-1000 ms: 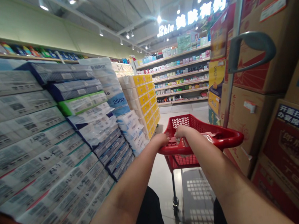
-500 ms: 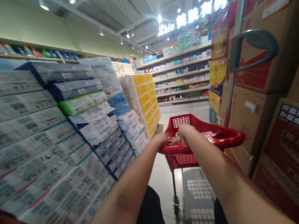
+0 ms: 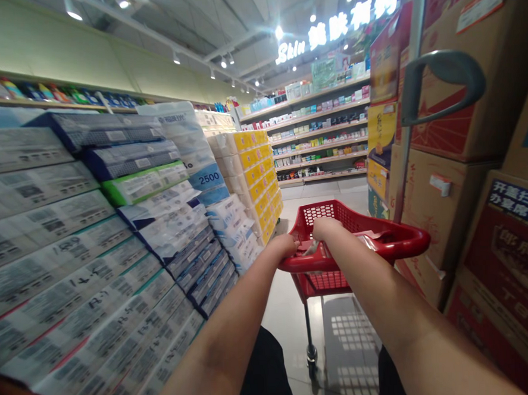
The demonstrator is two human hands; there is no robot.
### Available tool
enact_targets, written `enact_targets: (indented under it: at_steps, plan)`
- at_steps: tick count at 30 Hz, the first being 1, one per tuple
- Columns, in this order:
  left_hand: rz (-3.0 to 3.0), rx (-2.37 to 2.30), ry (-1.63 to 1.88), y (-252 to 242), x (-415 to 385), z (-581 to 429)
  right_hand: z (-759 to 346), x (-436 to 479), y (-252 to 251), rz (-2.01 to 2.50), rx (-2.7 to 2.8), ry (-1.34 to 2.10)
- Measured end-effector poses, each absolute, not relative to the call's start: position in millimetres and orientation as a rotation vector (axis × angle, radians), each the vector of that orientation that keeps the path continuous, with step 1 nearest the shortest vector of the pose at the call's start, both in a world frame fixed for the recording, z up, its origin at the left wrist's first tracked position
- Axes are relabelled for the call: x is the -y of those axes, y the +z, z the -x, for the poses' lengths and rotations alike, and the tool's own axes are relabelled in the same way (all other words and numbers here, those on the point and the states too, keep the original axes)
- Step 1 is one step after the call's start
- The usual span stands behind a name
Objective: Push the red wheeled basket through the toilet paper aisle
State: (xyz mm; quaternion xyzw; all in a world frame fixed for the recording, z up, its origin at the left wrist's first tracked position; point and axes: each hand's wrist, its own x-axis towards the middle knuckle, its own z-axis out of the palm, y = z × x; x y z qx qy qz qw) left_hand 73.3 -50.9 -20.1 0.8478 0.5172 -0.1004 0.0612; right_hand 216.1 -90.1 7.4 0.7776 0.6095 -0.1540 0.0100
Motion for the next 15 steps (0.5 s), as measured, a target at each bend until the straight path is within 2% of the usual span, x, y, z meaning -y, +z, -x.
enact_targets:
  at_steps: [4,9,11,15]
  plan:
    - [-2.576,-1.540,-0.302,-20.4,51.1,-73.3,-215.0,93.8,2.0,-2.231,-2.349,-0.639]
    - [-2.558,-1.558,-0.272,-21.2,50.9,-74.1,-216.2,92.0,6.5,-2.548,-1.800,-0.407]
    - [-2.562,-1.552,-0.275,-21.1,51.3,-74.0,-216.0,91.8,7.8,-2.550,-1.753,-0.375]
    - [-2.579,-1.546,-0.299,-20.8,51.9,-72.8,-214.1,93.2,3.2,-2.269,-2.210,-0.537]
